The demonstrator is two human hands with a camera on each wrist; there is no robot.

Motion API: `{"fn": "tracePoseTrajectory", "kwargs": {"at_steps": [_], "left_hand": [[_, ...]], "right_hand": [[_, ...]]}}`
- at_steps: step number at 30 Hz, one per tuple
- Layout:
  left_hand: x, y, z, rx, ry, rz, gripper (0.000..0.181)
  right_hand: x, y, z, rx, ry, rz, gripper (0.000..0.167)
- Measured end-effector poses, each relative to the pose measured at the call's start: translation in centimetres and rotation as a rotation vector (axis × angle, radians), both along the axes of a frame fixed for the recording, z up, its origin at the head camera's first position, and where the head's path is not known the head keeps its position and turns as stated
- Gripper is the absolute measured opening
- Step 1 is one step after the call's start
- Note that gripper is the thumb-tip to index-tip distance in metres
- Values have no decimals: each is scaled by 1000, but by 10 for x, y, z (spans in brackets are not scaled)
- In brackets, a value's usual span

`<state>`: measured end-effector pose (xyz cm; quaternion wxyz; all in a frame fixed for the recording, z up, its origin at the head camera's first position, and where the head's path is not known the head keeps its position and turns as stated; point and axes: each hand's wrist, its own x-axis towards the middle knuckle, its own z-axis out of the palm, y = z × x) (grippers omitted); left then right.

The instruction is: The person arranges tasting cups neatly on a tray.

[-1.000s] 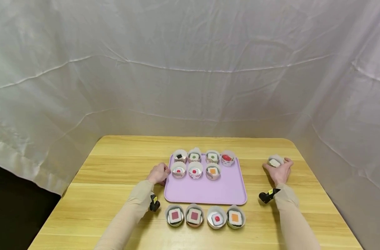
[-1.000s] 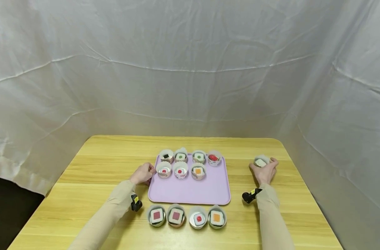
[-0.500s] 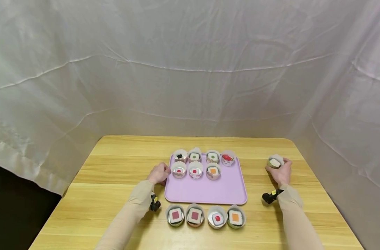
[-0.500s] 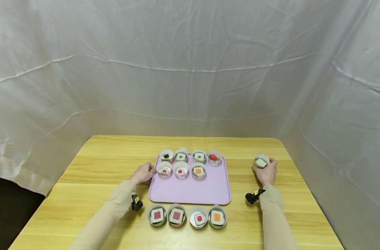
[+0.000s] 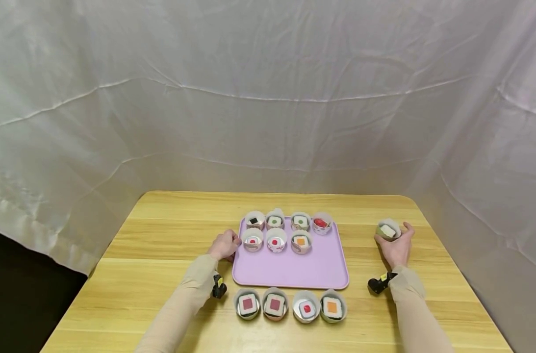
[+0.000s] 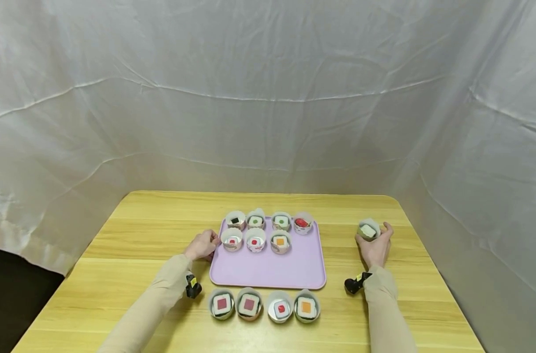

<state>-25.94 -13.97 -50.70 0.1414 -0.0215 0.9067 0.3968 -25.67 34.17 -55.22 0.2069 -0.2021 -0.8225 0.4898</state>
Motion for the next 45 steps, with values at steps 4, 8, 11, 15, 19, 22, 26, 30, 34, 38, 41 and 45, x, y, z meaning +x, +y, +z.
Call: {"fn": "tracePoseTrajectory", "kwargs": {"at_steps": [4, 8, 11, 15, 19, 22, 26, 30, 34, 38, 41, 45], "left_hand": [[1, 0, 0, -13, 5, -3, 18], [1, 0, -1, -22, 0, -3, 18], [0, 1, -1, -24, -10, 0, 19], [-1, 0, -1, -25, -16, 1, 19], [-2, -1, -1, -19, -12, -4, 19], [-2, -1, -2, -12, -4, -8, 18], [-3, -1, -3, -12, 2, -16, 18], [-3, -1, -3, -14, 1, -18, 18], [-2, -1, -2, -16, 1, -15, 18], [-2, -1, -1, -17, 1, -11, 18], [-1, 0, -1, -18, 2, -8, 18], [0, 0, 0, -15, -4, -4, 18]], "right_hand": [[3, -2, -1, 5, 9, -13, 97], [5, -2, 1, 10, 1, -16, 100], [5, -3, 3, 13, 2, -1, 101], [4, -3, 5, 9, 9, 29, 102], [3, -5, 6, 9, 8, 43, 104], [2, -6, 7, 20, 6, 52, 104], [2, -9, 6, 30, 3, 66, 104], [2, -14, 6, 40, -14, 96, 103], [1, -20, 8, 59, -26, 143, 102], [-1, -26, 10, 65, -26, 197, 101], [-2, -32, 11, 59, -29, 234, 101], [-2, -39, 13, 56, -34, 279, 98]]}}
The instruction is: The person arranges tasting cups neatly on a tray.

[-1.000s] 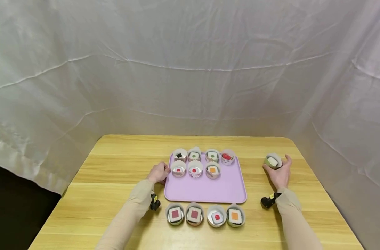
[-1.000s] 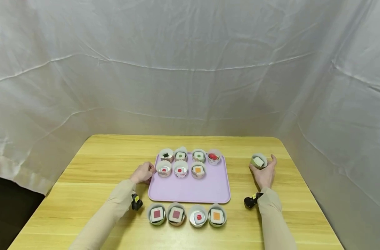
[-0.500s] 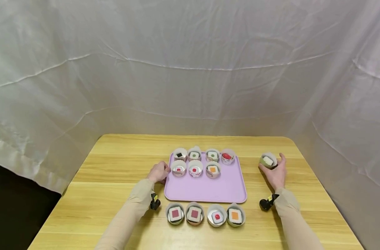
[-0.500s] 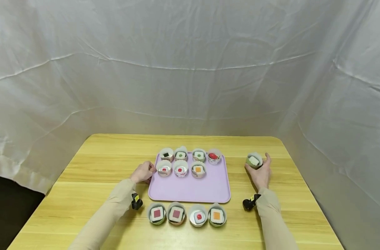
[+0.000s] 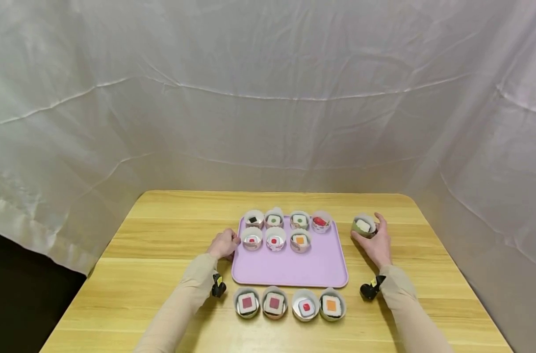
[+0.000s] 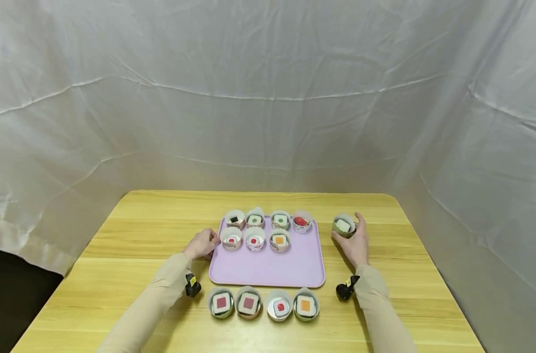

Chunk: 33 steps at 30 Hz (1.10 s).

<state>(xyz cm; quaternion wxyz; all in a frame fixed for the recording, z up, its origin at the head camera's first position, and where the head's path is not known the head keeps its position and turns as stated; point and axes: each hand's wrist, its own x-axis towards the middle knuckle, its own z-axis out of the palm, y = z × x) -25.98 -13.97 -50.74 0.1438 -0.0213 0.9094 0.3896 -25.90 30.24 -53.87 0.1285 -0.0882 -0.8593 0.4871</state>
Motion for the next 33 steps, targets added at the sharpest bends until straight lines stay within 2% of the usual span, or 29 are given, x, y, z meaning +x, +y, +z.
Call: {"fn": "tracePoseTrajectory", "kwargs": {"at_steps": [11, 17, 33], "left_hand": [[0, -1, -3, -15, 8, 3, 17], [-1, -1, -4, -6, 1, 5, 16], [-1, 0, -1, -7, 6, 1, 16]], "right_hand": [[3, -18, 7, 52, -33, 130, 85], [5, -25, 9, 82, -53, 169, 84], [8, -40, 10, 137, 14, 267, 77]]}}
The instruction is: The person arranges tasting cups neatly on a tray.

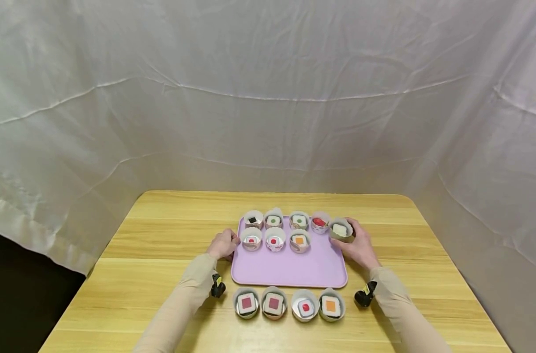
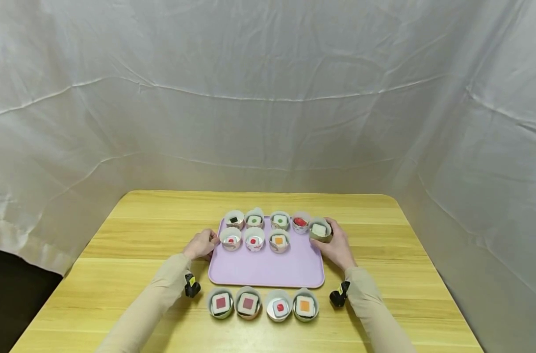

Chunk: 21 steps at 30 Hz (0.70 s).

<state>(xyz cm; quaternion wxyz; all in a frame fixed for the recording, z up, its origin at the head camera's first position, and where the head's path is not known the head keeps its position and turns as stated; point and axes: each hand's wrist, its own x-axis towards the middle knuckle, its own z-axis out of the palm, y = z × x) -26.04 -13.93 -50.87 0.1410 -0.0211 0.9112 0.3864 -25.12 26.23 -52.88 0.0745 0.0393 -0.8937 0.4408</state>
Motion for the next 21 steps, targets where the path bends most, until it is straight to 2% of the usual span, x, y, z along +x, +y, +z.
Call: {"fn": "tracePoseTrajectory", "kwargs": {"at_steps": [12, 21], "left_hand": [[0, 0, 2, -6, -2, -5, 17], [1, 1, 2, 3, -8, -1, 16]], "right_hand": [[6, -13, 2, -10, 25, 93, 74], [6, -18, 0, 9, 2, 109, 79]]}}
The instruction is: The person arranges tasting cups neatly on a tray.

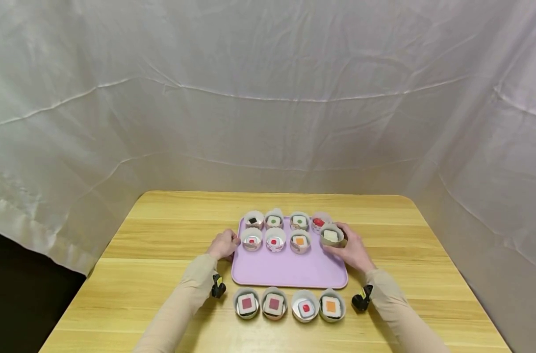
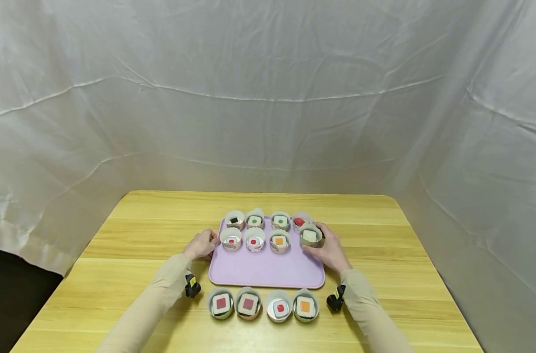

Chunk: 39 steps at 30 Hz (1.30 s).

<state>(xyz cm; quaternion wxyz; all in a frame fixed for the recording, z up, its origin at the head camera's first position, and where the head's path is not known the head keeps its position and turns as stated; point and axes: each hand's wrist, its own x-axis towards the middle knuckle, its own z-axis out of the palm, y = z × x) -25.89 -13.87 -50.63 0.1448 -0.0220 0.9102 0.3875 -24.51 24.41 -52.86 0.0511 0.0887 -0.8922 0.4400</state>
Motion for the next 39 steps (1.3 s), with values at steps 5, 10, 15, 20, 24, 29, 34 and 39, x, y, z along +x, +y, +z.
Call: {"fn": "tracePoseTrajectory", "kwargs": {"at_steps": [5, 10, 15, 20, 24, 29, 34, 39], "left_hand": [[0, 0, -1, 6, 6, 1, 17], [0, 0, -2, 7, 7, 3, 16], [-1, 0, -3, 9, 12, 1, 16], [-1, -1, -2, 8, 14, 0, 16], [-1, -1, -2, 4, 15, -2, 17], [-1, 0, -1, 2, 14, -3, 17], [-1, -1, -2, -2, 17, -2, 17], [0, -2, -1, -6, 26, -4, 17]], "right_hand": [[-1, -3, -2, 0, 4, 15, 80], [-1, -6, -5, 5, 27, 38, 78], [0, -7, -6, -4, 44, 55, 76], [-1, -8, -9, 28, 79, 55, 78], [-2, -9, -12, 37, 88, 54, 79], [-2, -10, -14, 50, 84, 43, 81], [-2, -11, -15, 65, 85, 41, 79], [-3, -12, -15, 70, 88, 48, 78]]}}
